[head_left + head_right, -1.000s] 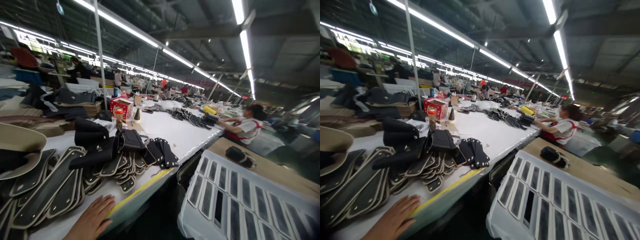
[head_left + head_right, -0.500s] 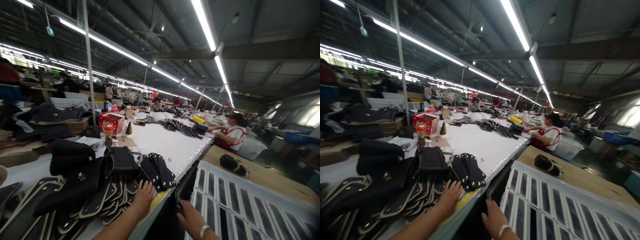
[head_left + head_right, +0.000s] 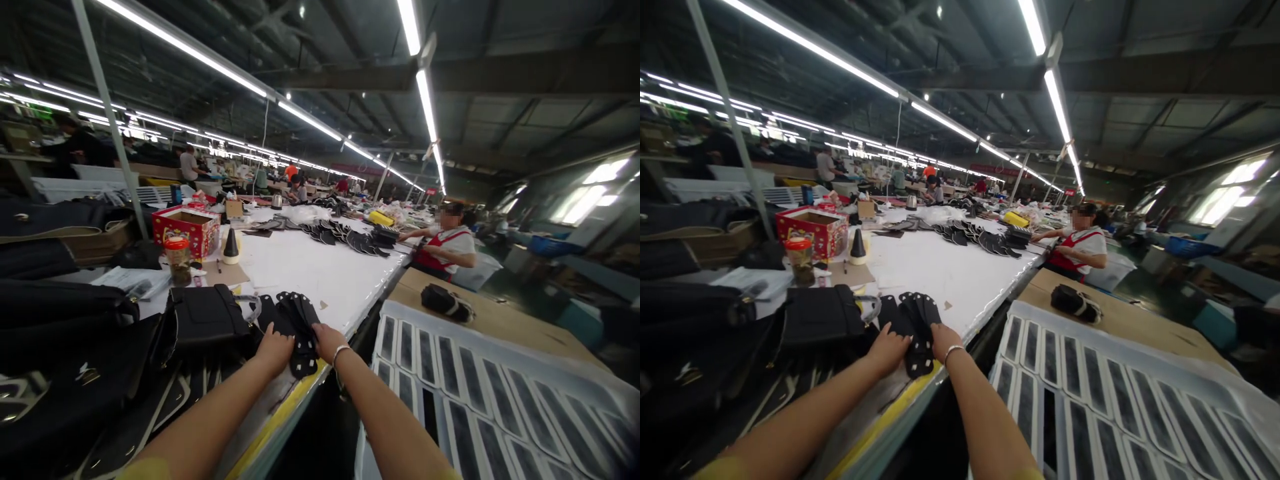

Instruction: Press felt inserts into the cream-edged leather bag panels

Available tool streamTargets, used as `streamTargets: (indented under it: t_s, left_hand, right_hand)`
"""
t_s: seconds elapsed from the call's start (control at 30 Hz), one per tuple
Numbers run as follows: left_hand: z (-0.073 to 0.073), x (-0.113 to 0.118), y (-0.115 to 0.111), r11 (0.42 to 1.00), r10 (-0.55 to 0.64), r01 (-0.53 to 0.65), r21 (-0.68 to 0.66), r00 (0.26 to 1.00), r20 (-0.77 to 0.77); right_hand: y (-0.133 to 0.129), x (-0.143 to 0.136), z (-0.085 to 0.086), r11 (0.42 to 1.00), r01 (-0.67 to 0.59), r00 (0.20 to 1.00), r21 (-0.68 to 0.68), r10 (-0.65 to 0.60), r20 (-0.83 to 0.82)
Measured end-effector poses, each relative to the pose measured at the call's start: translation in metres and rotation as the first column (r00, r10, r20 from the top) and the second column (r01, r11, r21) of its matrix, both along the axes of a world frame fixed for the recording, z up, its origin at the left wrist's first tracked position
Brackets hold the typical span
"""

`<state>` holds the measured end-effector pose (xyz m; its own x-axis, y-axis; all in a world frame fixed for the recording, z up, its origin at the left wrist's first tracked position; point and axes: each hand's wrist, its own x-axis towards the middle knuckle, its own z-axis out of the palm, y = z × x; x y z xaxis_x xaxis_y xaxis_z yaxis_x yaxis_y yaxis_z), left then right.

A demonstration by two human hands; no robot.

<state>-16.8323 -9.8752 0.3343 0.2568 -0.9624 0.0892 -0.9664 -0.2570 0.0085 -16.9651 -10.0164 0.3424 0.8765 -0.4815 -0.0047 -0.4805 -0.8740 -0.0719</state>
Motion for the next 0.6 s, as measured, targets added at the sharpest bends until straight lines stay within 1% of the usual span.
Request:
streamTargets:
  t_s: [0.1, 0.2, 0.27, 0.3, 0.33, 0.37, 0.4, 0.43, 0.47, 0.53, 0.6]
  left_hand:
    - [0.009, -0.005, 0.005, 0.999, 0.041, -0.041, 0.028, 0.999, -0.020]
    - [0.016, -0.013, 0.023, 0.999, -0.021, 0.022, 0.050, 1.000, -0.007]
    - [0.023, -0.010, 0.042, 0.996, -0.072, 0.067, 0.050, 0.992, 0.105]
    - [0.029, -0.005, 0.054, 0.997, -0.047, 0.037, 0.063, 0.986, 0.162]
    - [0.036, 0.002, 0.067, 0.996, 0.013, -0.030, 0.083, 0.978, 0.208]
    - [0.046, 0.011, 0.081, 0.987, 0.096, -0.124, 0.105, 0.967, 0.235]
    - [0.058, 0.023, 0.095, 0.959, 0.223, -0.258, 0.120, 0.943, 0.246]
    - [0.070, 0.036, 0.107, 0.933, 0.310, -0.344, 0.105, 0.917, 0.249]
    - [0.084, 0.049, 0.118, 0.913, 0.363, -0.395, 0.099, 0.900, 0.243]
    - [0.111, 0.077, 0.136, 0.900, 0.390, -0.421, 0.114, 0.894, 0.220]
    - [0.135, 0.102, 0.148, 0.886, 0.426, -0.454, 0.091, 0.877, 0.223]
  right_hand:
    - [-0.001, -0.001, 0.002, 0.999, -0.039, 0.999, 0.020, 0.039, -0.017]
    - [0.006, 0.005, -0.002, 0.994, -0.105, 0.994, 0.026, 0.105, -0.028]
    - [0.014, 0.008, -0.004, 0.994, -0.111, 0.994, 0.013, 0.112, -0.020]
    - [0.020, 0.007, -0.004, 0.993, -0.121, 0.993, 0.002, 0.121, -0.011]
    - [0.026, 0.005, -0.004, 0.991, -0.130, 0.992, -0.008, 0.130, 0.002]
    - [0.032, 0.003, -0.002, 0.990, -0.142, 0.990, -0.016, 0.143, 0.017]
    - [0.040, 0.000, 0.000, 0.987, -0.156, 0.987, -0.021, 0.157, 0.033]
    - [0.047, -0.002, 0.003, 0.985, -0.171, 0.984, -0.020, 0.171, 0.047]
    - [0.055, -0.003, 0.006, 0.983, -0.185, 0.981, -0.014, 0.185, 0.057]
    - [0.070, -0.002, 0.012, 0.976, -0.217, 0.974, 0.013, 0.216, 0.064]
    - [0.085, 0.002, 0.016, 0.965, -0.257, 0.965, 0.048, 0.254, 0.065]
